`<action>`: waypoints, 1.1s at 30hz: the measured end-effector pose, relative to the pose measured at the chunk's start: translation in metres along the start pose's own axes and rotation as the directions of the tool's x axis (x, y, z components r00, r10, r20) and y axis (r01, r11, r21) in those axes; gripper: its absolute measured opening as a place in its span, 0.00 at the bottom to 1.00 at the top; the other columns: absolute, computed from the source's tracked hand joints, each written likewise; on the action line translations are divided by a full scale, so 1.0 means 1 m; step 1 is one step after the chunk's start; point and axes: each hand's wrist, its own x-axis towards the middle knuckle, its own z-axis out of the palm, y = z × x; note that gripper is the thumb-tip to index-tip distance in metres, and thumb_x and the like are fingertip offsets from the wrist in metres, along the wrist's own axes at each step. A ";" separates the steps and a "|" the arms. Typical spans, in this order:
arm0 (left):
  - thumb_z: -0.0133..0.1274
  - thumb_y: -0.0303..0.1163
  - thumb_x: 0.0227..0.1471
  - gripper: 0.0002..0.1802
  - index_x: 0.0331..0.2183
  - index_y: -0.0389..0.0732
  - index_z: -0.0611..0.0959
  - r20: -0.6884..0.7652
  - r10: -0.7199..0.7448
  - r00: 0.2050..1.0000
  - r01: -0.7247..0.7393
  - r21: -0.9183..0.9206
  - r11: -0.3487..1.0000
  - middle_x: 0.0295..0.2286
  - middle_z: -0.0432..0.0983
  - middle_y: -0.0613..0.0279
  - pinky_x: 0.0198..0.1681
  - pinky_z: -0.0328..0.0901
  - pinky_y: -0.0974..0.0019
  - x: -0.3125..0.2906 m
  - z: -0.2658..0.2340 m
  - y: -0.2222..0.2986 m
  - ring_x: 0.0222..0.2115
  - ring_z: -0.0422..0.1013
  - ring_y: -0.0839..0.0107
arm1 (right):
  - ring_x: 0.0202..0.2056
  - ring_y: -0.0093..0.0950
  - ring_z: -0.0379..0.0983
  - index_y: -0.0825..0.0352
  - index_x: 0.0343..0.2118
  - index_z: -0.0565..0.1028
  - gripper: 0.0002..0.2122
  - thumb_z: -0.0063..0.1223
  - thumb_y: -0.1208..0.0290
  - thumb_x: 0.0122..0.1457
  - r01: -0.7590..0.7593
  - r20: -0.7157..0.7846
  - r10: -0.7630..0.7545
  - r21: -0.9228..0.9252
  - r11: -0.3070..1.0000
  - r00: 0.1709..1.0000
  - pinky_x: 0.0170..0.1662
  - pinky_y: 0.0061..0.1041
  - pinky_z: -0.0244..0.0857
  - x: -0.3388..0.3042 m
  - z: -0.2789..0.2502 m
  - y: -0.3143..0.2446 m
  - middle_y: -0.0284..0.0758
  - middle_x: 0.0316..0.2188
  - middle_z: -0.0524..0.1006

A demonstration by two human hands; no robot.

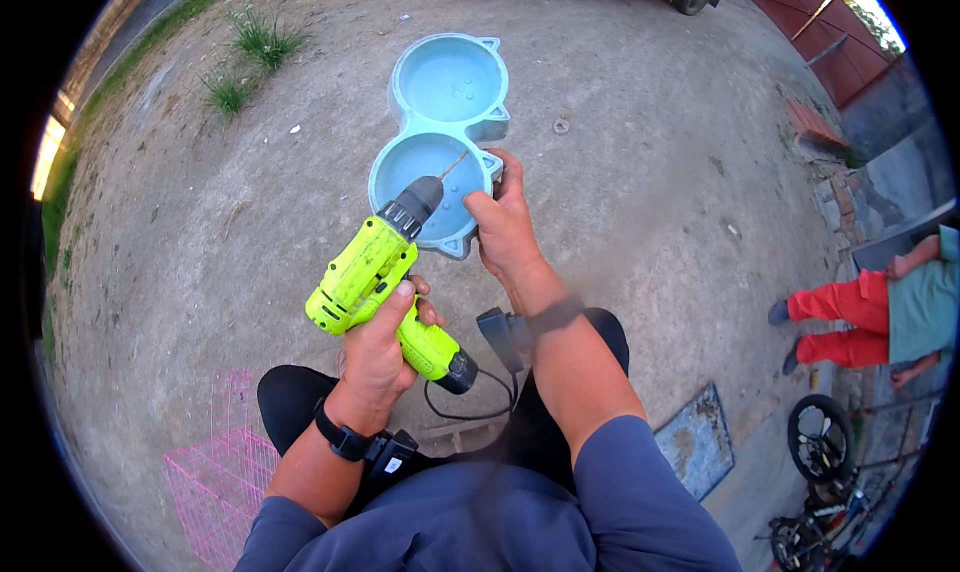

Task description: The person uses a power drill to create several holes in the bottom of a blue plastic pet bowl while holding the bowl by hand.

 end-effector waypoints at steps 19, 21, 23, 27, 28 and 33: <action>0.54 0.26 0.56 0.16 0.47 0.39 0.74 -0.016 0.009 1.000 -0.009 -0.017 1.000 0.32 0.76 0.61 0.31 0.70 0.65 0.001 0.001 -0.002 0.25 0.73 0.71 | 0.52 0.29 0.64 0.60 0.58 0.57 0.29 0.46 0.78 0.50 -0.002 0.008 0.003 -0.053 0.999 1.000 0.53 0.32 0.67 0.001 -0.002 0.001 0.35 0.51 0.63; 0.54 0.26 0.56 0.16 0.47 0.38 0.74 -0.016 0.006 1.000 -0.006 -0.017 1.000 0.32 0.76 0.61 0.31 0.70 0.65 0.001 0.001 -0.002 0.25 0.73 0.71 | 0.52 0.30 0.64 0.60 0.58 0.57 0.29 0.46 0.78 0.50 0.003 0.011 -0.002 -0.052 0.999 1.000 0.54 0.32 0.66 0.002 -0.003 0.001 0.35 0.51 0.63; 0.54 0.26 0.56 0.16 0.47 0.38 0.74 -0.014 0.005 1.000 -0.005 -0.020 1.000 0.32 0.76 0.61 0.30 0.70 0.65 0.001 0.002 -0.002 0.25 0.73 0.71 | 0.53 0.30 0.64 0.60 0.58 0.57 0.29 0.46 0.78 0.50 0.000 0.007 0.000 -0.048 0.999 1.000 0.54 0.33 0.66 0.001 -0.003 0.001 0.35 0.51 0.63; 0.54 0.26 0.56 0.16 0.47 0.38 0.74 -0.013 0.006 1.000 -0.006 -0.027 1.000 0.32 0.76 0.61 0.30 0.70 0.65 0.001 0.002 -0.002 0.25 0.73 0.72 | 0.53 0.30 0.64 0.60 0.58 0.57 0.29 0.46 0.78 0.50 0.003 0.011 -0.003 -0.051 0.999 1.000 0.54 0.33 0.66 0.003 -0.004 0.003 0.35 0.51 0.63; 0.54 0.26 0.56 0.16 0.47 0.38 0.74 -0.015 0.006 1.000 -0.006 -0.027 1.000 0.32 0.76 0.61 0.30 0.70 0.65 0.001 0.002 -0.002 0.25 0.73 0.72 | 0.53 0.30 0.64 0.60 0.58 0.57 0.29 0.46 0.78 0.50 -0.003 0.010 0.003 -0.048 0.999 1.000 0.54 0.34 0.67 0.003 -0.004 0.003 0.35 0.51 0.63; 0.55 0.26 0.56 0.16 0.47 0.38 0.74 -0.010 0.017 1.000 -0.017 -0.012 1.000 0.32 0.76 0.61 0.30 0.70 0.65 0.002 0.002 -0.003 0.26 0.73 0.72 | 0.53 0.31 0.65 0.59 0.58 0.57 0.29 0.46 0.78 0.50 -0.005 0.013 0.006 -0.033 0.999 1.000 0.53 0.36 0.68 0.003 -0.004 0.003 0.36 0.51 0.63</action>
